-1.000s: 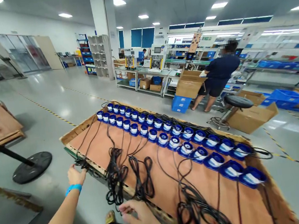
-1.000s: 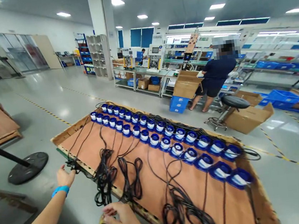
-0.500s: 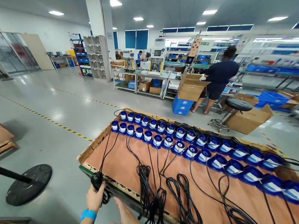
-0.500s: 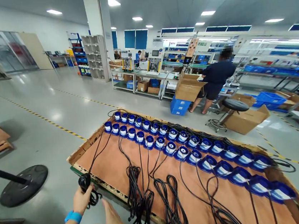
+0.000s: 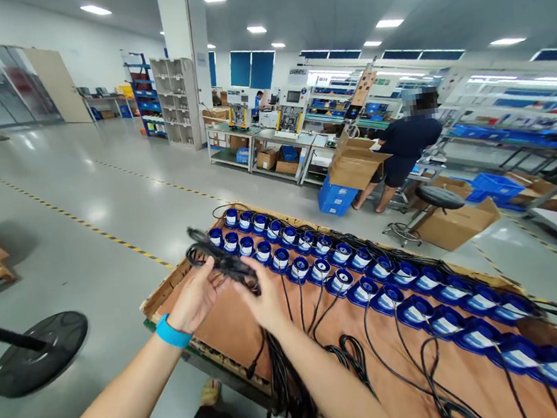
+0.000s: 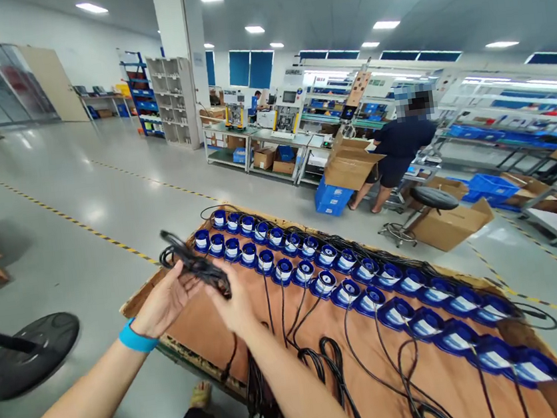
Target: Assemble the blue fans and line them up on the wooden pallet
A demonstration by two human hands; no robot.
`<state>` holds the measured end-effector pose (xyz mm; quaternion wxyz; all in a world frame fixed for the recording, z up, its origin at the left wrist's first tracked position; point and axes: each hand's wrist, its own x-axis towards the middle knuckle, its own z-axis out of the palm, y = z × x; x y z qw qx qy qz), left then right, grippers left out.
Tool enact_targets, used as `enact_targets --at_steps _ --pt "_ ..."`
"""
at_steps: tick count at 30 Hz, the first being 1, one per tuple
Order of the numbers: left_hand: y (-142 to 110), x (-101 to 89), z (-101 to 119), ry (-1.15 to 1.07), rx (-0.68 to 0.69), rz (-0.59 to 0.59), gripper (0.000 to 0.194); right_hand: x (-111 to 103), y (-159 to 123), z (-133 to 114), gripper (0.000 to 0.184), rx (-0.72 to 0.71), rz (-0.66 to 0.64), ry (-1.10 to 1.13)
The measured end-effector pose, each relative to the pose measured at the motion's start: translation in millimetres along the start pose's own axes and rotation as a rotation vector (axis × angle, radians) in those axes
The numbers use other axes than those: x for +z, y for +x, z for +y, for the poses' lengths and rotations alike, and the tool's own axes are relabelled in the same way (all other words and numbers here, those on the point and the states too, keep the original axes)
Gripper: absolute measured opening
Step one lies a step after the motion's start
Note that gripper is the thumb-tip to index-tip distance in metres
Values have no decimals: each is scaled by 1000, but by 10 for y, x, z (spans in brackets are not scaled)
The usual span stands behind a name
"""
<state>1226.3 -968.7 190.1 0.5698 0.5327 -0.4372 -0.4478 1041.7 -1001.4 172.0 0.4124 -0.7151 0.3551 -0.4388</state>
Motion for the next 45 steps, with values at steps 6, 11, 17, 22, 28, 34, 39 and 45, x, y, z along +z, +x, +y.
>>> enact_targets --at_steps 6,11,17,22,28,34,39,45 --pt "1488 -617 -3 575 466 192 107 -549 1228 -81 67 394 39 521" --pt "2792 -544 -172 433 221 -463 108 -762 1980 211 42 590 95 341" --pt "3593 -470 -424 745 108 -884 61 -962 2426 791 34 850 38 -81" --pt "3900 -149 -668 938 179 -946 50 -1010 2605 1231 27 920 -4 -319" --pt "4203 -287 -769 1125 245 -844 34 -958 2686 1545 27 777 -98 -445" --pt "4391 -542 -832 1337 201 -714 23 -477 2744 1798 42 766 -106 -563" --pt "4358 -462 -926 1439 173 -703 14 -678 2544 1711 74 821 -214 -463" --pt "4363 -397 -885 1509 192 -739 16 -1672 2073 1250 34 727 -248 -603"
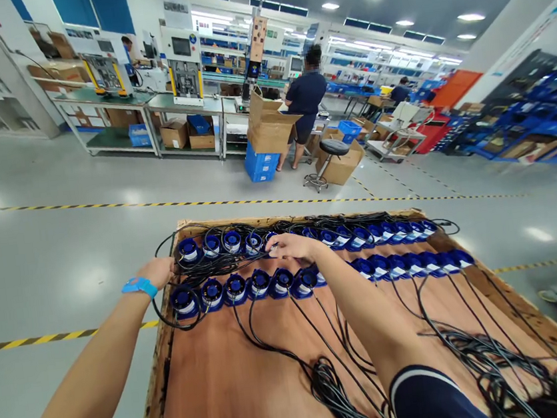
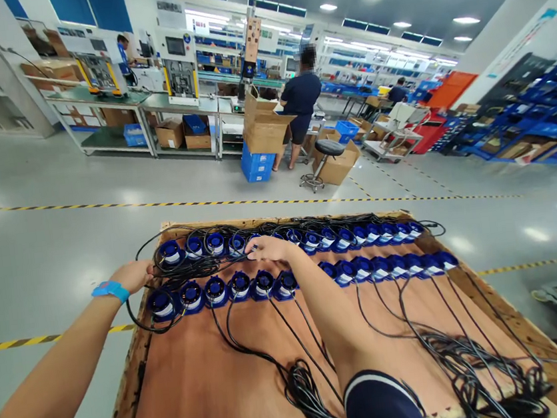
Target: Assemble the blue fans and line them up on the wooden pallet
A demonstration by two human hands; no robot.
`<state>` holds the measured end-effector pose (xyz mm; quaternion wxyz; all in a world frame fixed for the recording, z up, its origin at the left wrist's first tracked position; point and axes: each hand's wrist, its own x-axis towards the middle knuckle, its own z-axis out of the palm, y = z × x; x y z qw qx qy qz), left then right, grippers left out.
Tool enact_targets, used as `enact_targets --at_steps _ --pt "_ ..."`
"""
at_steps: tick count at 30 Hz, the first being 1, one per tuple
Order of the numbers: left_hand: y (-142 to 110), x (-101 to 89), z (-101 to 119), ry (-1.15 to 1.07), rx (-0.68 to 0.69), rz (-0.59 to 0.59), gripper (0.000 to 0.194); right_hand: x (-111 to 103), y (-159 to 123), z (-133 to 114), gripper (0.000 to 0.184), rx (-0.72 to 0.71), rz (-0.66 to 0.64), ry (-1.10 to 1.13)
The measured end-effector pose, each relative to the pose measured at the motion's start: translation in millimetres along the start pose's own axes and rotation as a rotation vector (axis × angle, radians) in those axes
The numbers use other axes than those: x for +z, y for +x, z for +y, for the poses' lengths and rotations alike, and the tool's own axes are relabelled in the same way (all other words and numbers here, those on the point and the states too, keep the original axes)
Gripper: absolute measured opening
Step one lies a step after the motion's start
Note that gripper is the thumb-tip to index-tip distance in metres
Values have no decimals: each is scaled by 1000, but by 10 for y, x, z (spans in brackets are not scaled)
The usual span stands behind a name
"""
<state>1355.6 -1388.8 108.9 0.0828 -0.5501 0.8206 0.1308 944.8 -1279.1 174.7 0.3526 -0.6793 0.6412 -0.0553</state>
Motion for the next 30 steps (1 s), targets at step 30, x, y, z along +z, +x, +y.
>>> enact_targets --at_steps 30 --pt "-1744 1449 2264 -312 1008 43 41 2282 -3251 -195 62 112 197 355"
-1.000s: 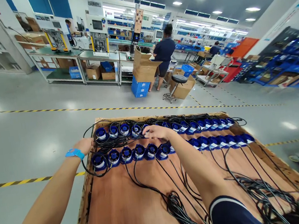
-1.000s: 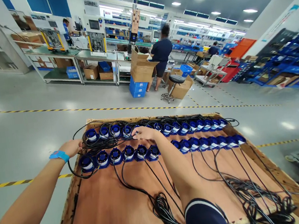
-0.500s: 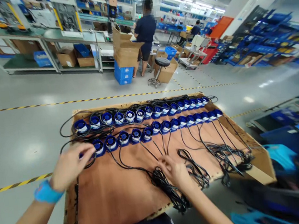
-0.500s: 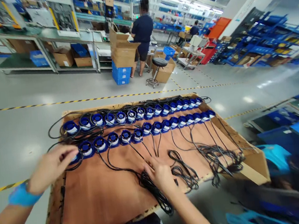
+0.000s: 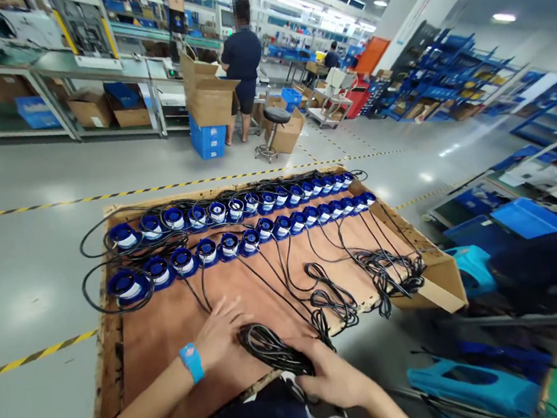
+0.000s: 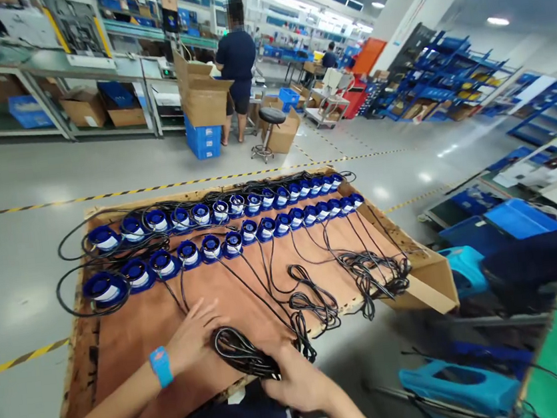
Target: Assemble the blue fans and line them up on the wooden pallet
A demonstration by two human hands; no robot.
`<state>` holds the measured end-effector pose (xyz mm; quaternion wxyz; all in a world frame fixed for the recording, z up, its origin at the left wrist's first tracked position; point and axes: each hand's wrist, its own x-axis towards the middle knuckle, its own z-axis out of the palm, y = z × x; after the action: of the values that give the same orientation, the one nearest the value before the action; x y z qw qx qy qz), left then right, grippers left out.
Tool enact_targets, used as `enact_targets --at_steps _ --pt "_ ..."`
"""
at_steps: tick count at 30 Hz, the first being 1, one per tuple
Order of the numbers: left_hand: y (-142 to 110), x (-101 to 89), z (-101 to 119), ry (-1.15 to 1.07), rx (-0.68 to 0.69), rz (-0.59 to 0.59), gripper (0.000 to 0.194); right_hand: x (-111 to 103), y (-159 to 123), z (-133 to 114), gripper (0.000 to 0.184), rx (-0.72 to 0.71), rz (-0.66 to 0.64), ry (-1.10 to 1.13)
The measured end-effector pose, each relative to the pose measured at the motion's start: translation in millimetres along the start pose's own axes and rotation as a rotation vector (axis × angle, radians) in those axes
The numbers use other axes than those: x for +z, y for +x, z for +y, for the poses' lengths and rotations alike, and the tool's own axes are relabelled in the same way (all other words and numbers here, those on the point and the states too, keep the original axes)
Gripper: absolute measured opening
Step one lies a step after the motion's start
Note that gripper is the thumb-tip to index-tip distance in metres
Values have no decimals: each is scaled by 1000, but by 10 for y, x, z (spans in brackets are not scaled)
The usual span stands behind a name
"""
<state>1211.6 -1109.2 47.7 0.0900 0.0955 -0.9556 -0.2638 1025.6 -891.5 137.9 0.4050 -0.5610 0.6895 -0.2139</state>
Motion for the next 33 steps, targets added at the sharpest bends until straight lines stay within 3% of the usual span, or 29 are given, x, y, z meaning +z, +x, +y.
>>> enact_targets --at_steps 1,3,5,7,9,12,15,17,19,22,25,27,30,33 --pt "26 -170 -18 -82 -3 -32 29 -187 -16 -89 59 -20 -82 157" --pt "38 -600 -54 -233 -60 -18 22 -588 70 -223 60 -43 -200 386" --pt "20 -1090 -126 -299 -120 90 25 -994 337 -326 68 -87 -189 439" --pt "-1 -1545 -268 -280 -163 197 34 -1366 761 -441 68 -144 -123 333" --pt "-14 -1879 -488 -223 -242 256 42 -1659 1286 -592 58 -200 -131 156" --pt "-5 -2103 -906 -105 -411 345 50 -1862 2132 -841 50 -313 -65 -148" --pt "49 -2105 -1289 67 -625 366 48 -1756 2863 -996 51 -288 30 -427" --pt "111 -2060 -1469 246 -740 244 43 -1585 3179 -1004 51 -197 68 -564" --pt "179 -2009 -1578 396 -784 80 36 -1410 3295 -932 55 -127 122 -628" --pt "262 -1959 -1624 470 -789 -62 25 -1198 3050 -684 56 -105 353 -655" --pt "331 -1974 -1547 517 -811 -69 22 -957 2464 -340 54 -2 625 -697" --pt "418 -1992 -1453 581 -763 25 27 -726 2087 -129 60 184 564 -742" --pt "666 -1928 -1334 618 -484 200 40 -332 1804 61 59 353 421 -789" --pt "937 -1746 -1343 529 -243 140 43 -75 1819 97 33 340 429 -742"
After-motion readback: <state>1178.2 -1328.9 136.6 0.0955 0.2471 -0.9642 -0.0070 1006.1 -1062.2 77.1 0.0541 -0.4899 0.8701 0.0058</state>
